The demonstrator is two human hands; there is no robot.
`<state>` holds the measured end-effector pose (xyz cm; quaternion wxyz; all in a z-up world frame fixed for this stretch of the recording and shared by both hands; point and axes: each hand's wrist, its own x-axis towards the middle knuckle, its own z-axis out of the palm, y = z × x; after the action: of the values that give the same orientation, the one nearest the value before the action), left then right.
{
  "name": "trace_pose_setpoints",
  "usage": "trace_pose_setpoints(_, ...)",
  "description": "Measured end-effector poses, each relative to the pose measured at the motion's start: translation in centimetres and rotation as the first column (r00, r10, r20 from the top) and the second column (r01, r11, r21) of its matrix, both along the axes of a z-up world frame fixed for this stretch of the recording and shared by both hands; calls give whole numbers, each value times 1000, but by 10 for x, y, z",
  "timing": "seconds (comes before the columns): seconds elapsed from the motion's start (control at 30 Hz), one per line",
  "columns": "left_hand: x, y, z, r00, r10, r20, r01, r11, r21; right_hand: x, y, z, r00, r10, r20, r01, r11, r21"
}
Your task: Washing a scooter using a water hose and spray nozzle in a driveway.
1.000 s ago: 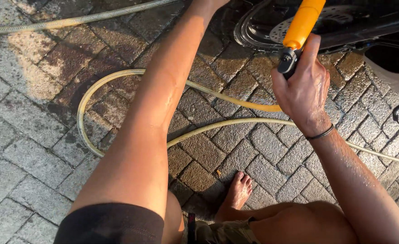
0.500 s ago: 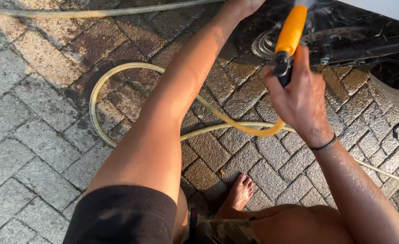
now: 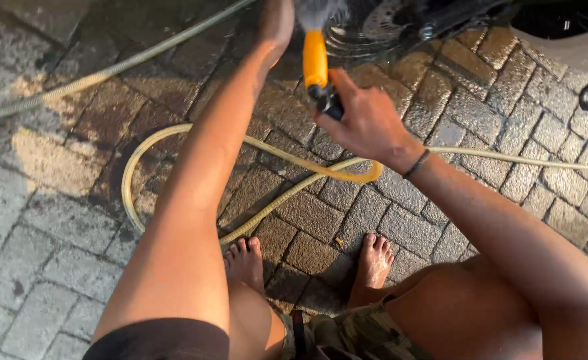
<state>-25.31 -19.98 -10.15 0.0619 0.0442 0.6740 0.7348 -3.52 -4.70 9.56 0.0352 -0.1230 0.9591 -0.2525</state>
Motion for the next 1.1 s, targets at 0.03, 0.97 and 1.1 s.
trace_pose_setpoints(0.03,3,13,-6,1000,-25,17,25,1000,5,4,4,-8,999,33,24,-32,999,-16)
trace_pose_setpoints(0.97,107,35,18,944,-286,163,316,642,-699,106,211,-64,664,-500,556,716,639,-281)
trace_pose_setpoints(1.1,134,49,47,861,-503,-72,272,576,-771,113,209,-44,716,-583,383,696,557,-453)
